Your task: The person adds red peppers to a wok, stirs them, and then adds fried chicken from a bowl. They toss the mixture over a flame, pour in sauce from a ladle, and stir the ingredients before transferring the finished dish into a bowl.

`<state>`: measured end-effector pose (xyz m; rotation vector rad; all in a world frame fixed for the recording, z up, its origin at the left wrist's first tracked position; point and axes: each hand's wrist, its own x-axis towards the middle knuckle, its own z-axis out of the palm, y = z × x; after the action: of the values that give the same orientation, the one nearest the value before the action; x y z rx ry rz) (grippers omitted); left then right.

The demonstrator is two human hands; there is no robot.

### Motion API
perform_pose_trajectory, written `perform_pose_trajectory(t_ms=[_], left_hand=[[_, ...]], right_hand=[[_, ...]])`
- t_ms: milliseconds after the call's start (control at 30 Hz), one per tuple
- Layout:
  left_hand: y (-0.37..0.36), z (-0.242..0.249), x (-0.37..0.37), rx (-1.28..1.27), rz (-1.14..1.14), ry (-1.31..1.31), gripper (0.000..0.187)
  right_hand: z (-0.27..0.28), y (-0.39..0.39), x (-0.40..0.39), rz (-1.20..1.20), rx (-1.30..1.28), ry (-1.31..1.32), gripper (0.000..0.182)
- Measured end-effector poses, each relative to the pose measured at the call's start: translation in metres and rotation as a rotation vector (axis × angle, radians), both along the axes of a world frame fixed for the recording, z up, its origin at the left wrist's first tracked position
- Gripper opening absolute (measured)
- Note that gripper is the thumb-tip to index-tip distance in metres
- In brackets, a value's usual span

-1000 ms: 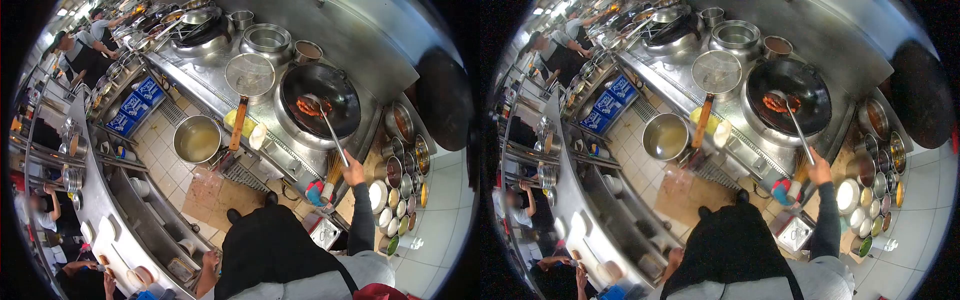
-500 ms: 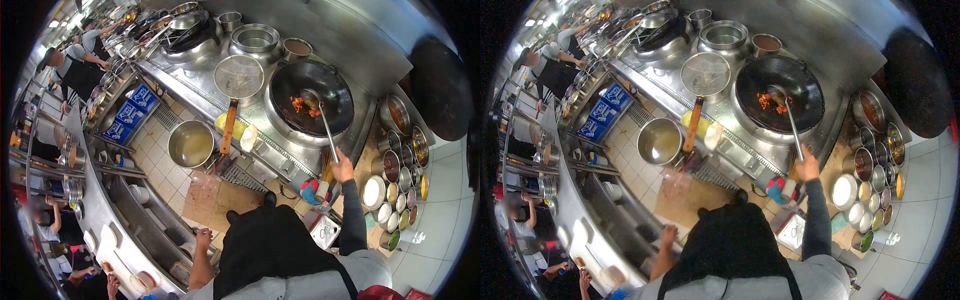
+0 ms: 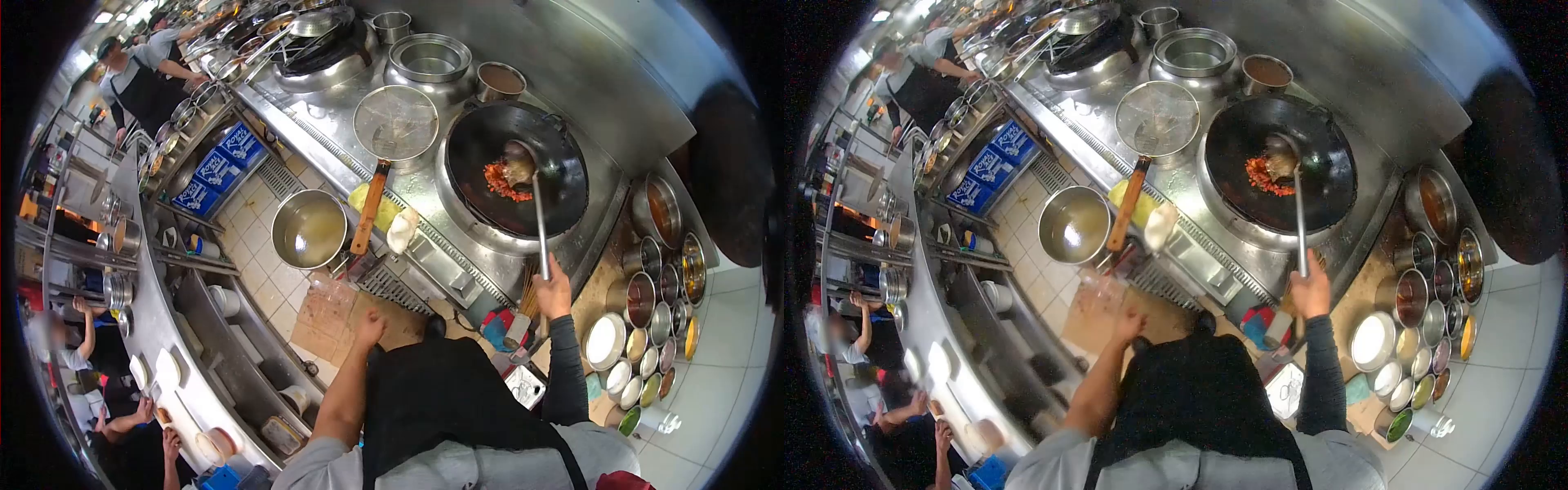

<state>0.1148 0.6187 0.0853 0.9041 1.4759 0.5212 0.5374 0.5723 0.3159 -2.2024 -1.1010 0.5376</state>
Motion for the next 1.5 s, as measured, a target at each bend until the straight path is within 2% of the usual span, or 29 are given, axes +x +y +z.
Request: perform_pose_trajectory(t_ms=[33,100,167,200,267,300,333,367,400,467,500,533,600,667,700,733,767,833,900,967,1000,1033,1100,1200,1267,1367,1433,1500], left_hand=[[0.017,-0.001,0.022,0.028,-0.025,-0.043,0.057],[0.047,0.007,0.063,0.048,-0.084,-0.032,0.065],[0.065,0.024,0.101,-0.045,0.072,-0.198,0.073],[0.072,0.018,0.113,-0.045,0.072,-0.205,0.073],[0.085,0.001,0.129,-0.037,0.007,-0.117,0.062],[0.087,-0.011,0.13,-0.041,0.009,-0.123,0.062],[0.091,-0.023,0.127,-0.105,-0.158,-0.099,0.051],[0.094,-0.03,0.124,-0.167,-0.327,-0.073,0.042],[0.089,-0.019,0.117,-0.168,-0.332,-0.076,0.042],[0.063,0.001,0.096,0.131,-0.516,0.173,0.031],[0.053,-0.01,0.082,0.156,-0.587,0.212,0.036],[0.041,-0.025,0.066,0.182,-0.657,0.248,0.041],[0.023,-0.035,0.028,0.048,-0.715,0.274,0.048],[-0.005,-0.092,-0.015,0.083,-0.678,0.4,0.05],[-0.022,-0.103,-0.038,0.155,-0.608,0.387,0.05],[-0.028,-0.107,-0.057,0.227,-0.536,0.374,0.05],[-0.023,-0.099,-0.07,0.233,-0.544,0.371,0.05],[-0.022,-0.067,-0.094,-0.002,-0.65,0.393,0.049],[-0.013,-0.027,-0.103,-0.012,-0.667,0.394,0.047],[-0.01,-0.017,-0.111,-0.027,-0.681,0.395,0.045],[-0.011,-0.021,-0.115,0.103,-0.66,0.384,0.043],[-0.011,-0.024,-0.122,0.233,-0.637,0.376,0.04],[-0.005,-0.015,-0.131,0.233,-0.619,0.361,0.038],[0.001,-0.008,-0.143,0.251,-0.55,0.312,0.034],[0.007,-0.003,-0.148,0.28,-0.494,0.277,0.032],[0.02,0.019,-0.15,0.326,-0.494,0.365,0.029],[0.025,0.024,-0.152,0.44,-0.481,0.376,0.028],[0.036,0.023,-0.153,0.455,-0.481,0.377,0.027]], right_hand=[[-0.019,0.003,0.015,0.015,0.116,-0.229,0.06],[0.006,0.022,0.025,-0.126,-0.127,-0.203,0.06],[-0.002,0.031,0.04,-0.119,-0.073,-0.259,0.061],[0.003,0.036,0.042,-0.091,-0.1,-0.23,0.06],[-0.005,0.042,0.048,-0.012,-0.093,-0.244,0.056],[-0.005,0.039,0.048,-0.01,-0.096,-0.25,0.056],[-0.005,0.035,0.047,0.045,-0.067,-0.2,0.054],[-0.005,0.03,0.044,0.099,-0.038,-0.149,0.052],[-0.007,0.017,0.047,0.183,-0.021,-0.25,0.049],[-0.004,-0.013,0.052,0.178,-0.03,-0.303,0.048],[0.003,-0.025,0.049,0.179,-0.037,-0.355,0.048],[0.017,-0.033,0.035,0.175,-0.036,-0.533,0.047],[0.026,-0.053,0.024,0.121,-0.043,-0.557,0.047],[0.045,-0.071,0.012,0.079,-0.05,-0.666,0.045],[0.054,-0.084,0.009,0.069,-0.02,-0.671,0.043],[0.077,-0.09,-0.004,0.03,-0.156,-0.669,0.042],[0.096,-0.094,-0.017,-0.009,-0.292,-0.664,0.04],[0.088,-0.102,-0.018,0.004,-0.244,-0.65,0.04],[0.065,-0.096,-0.023,0.009,-0.196,-0.626,0.041],[0.025,-0.064,-0.015,-0.029,-0.2,-0.537,0.043],[0.022,-0.044,-0.021,-0.083,-0.146,-0.395,0.044],[0.013,-0.032,-0.017,-0.081,-0.143,-0.395,0.044],[-0.004,-0.015,-0.013,-0.168,-0.032,-0.264,0.046],[-0.007,-0.011,-0.033,-0.303,-0.104,-0.37,0.046],[-0.024,-0.017,-0.03,-0.311,-0.103,-0.388,0.046],[-0.022,-0.021,-0.031,-0.329,-0.113,-0.343,0.046],[-0.033,-0.021,-0.021,-0.391,-0.021,-0.155,0.045],[-0.02,-0.001,-0.032,-0.361,0.077,-0.187,0.045]])
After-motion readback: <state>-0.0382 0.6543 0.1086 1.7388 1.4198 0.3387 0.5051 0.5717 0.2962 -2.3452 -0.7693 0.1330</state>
